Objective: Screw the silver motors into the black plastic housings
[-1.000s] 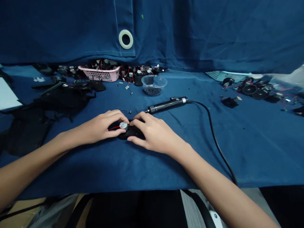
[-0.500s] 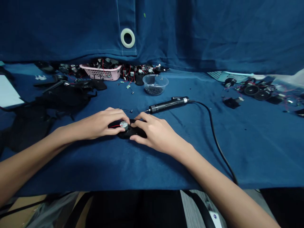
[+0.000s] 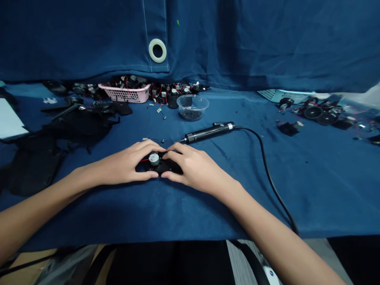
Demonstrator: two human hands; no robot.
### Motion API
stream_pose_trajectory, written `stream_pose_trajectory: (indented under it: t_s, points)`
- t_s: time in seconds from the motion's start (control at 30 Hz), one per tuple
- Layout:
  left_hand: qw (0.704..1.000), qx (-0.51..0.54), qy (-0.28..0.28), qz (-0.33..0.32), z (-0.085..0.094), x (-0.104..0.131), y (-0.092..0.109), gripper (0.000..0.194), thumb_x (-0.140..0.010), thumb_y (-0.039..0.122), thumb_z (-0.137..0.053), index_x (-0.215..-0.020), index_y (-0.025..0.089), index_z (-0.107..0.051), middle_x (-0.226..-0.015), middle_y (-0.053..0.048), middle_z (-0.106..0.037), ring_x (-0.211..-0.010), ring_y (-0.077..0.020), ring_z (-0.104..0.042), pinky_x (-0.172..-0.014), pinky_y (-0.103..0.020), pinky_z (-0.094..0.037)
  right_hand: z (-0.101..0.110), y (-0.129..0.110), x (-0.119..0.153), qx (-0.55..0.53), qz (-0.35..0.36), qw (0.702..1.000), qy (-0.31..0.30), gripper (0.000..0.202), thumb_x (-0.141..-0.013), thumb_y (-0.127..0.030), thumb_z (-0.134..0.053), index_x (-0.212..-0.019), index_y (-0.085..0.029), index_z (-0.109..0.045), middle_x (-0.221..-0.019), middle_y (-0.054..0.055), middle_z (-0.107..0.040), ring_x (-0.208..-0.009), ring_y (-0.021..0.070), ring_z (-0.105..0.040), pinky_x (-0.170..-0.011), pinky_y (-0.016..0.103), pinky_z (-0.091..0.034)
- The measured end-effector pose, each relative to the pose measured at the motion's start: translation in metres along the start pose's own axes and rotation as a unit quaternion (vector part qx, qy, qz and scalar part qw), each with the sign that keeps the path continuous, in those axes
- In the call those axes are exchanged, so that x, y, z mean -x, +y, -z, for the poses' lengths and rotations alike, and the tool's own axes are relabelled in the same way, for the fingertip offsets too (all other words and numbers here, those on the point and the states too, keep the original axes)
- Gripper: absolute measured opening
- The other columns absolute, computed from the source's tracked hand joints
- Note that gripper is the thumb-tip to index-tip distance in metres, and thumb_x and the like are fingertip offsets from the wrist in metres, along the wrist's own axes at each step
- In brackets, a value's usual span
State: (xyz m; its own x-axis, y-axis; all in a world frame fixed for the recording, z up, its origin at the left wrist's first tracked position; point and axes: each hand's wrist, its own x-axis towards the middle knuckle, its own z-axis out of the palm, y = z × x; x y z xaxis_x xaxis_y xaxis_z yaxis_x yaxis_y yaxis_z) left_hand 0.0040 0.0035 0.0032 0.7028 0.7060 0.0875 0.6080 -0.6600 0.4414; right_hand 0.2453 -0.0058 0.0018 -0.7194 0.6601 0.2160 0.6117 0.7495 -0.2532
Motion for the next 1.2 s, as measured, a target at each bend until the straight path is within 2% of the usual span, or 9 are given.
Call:
stream_pose_trajectory:
  t_s: [0.17, 0.3, 0.4, 0.53, 0.7, 0.87, 1.0, 1.2]
  points:
    - [1.000, 0.019, 0.006, 0.006, -0.004, -0.001, -0.001, 0.051, -0.087, 0.046, -0.062, -0.131, 0.025, -0.046, -0.127, -0.006, -0.052, -0.115, -0.0249, -0.053, -0.099, -0.040, -0.043, 0.001, -0.001, 0.001, 0.003, -0.008, 1.000, -0.004, 0.043, -0.093, -0.047, -0.054, -0.127, -0.022, -0.056, -0.127, 0.008, -0.056, -0.113, 0.0229, -0.057, -0.094, 0.040, -0.053]
    - [0.999, 0.013, 0.045, -0.016, -0.003, 0.001, -0.002, 0.030, -0.095, 0.039, -0.053, -0.119, 0.022, -0.052, -0.123, -0.006, -0.054, -0.113, -0.0216, -0.053, -0.098, -0.036, -0.042, 0.002, -0.002, 0.003, -0.011, -0.016, 1.000, -0.010, 0.044, -0.092, -0.046, -0.056, -0.129, -0.023, -0.054, -0.129, 0.007, -0.054, -0.112, 0.0215, -0.058, -0.095, 0.040, -0.053]
    - [0.998, -0.017, 0.058, -0.031, -0.003, 0.000, -0.003, 0.022, -0.096, 0.034, -0.052, -0.114, 0.022, -0.055, -0.116, -0.005, -0.058, -0.107, -0.0205, -0.055, -0.095, -0.035, -0.042, 0.002, -0.003, 0.004, -0.017, -0.016, 1.000, -0.011, 0.045, -0.091, -0.044, -0.056, -0.131, -0.023, -0.053, -0.130, 0.008, -0.054, -0.113, 0.0222, -0.058, -0.096, 0.041, -0.052]
    - [0.997, -0.033, 0.064, -0.041, -0.005, -0.001, -0.005, 0.021, -0.095, 0.033, -0.053, -0.113, 0.022, -0.056, -0.111, -0.004, -0.060, -0.105, -0.0202, -0.056, -0.095, -0.035, -0.041, 0.001, -0.002, 0.003, -0.016, -0.002, 1.000, 0.004, 0.047, -0.091, -0.045, -0.056, -0.131, -0.021, -0.053, -0.130, 0.011, -0.052, -0.117, 0.0238, -0.055, -0.099, 0.042, -0.051]
    - [0.999, 0.002, 0.046, -0.026, -0.001, 0.000, -0.005, 0.022, -0.095, 0.034, -0.054, -0.113, 0.022, -0.058, -0.112, -0.004, -0.060, -0.102, -0.0198, -0.057, -0.090, -0.032, -0.043, 0.000, -0.001, 0.004, -0.020, 0.033, 0.999, 0.027, 0.032, -0.091, -0.039, -0.057, -0.117, -0.021, -0.062, -0.128, 0.012, -0.052, -0.118, 0.0237, -0.053, -0.101, 0.041, -0.048]
    - [0.999, 0.023, 0.028, -0.015, 0.004, -0.001, -0.004, 0.022, -0.095, 0.035, -0.054, -0.112, 0.023, -0.060, -0.111, -0.003, -0.061, -0.100, -0.0183, -0.058, -0.087, -0.029, -0.043, 0.000, 0.001, 0.003, -0.020, 0.070, 0.997, 0.023, 0.025, -0.091, -0.030, -0.057, -0.114, -0.022, -0.065, -0.127, 0.010, -0.054, -0.117, 0.0224, -0.053, -0.102, 0.040, -0.046]
    - [0.999, 0.026, 0.026, -0.018, 0.007, 0.000, -0.006, 0.021, -0.095, 0.033, -0.055, -0.112, 0.023, -0.060, -0.110, -0.001, -0.061, -0.098, -0.0169, -0.058, -0.086, -0.027, -0.042, 0.000, 0.002, 0.004, -0.011, 0.100, 0.995, 0.003, 0.031, -0.092, -0.023, -0.054, -0.122, -0.022, -0.063, -0.125, 0.009, -0.058, -0.119, 0.0209, -0.053, -0.104, 0.038, -0.046]
    - [0.999, 0.043, 0.009, -0.018, 0.010, -0.002, -0.010, 0.021, -0.093, 0.035, -0.055, -0.109, 0.023, -0.061, -0.106, -0.002, -0.063, -0.093, -0.0169, -0.058, -0.081, -0.026, -0.041, 0.000, 0.006, 0.008, 0.008, 0.113, 0.993, -0.017, 0.045, -0.088, -0.015, -0.055, -0.133, -0.024, -0.057, -0.131, 0.009, -0.056, -0.127, 0.0229, -0.049, -0.107, 0.042, -0.045]
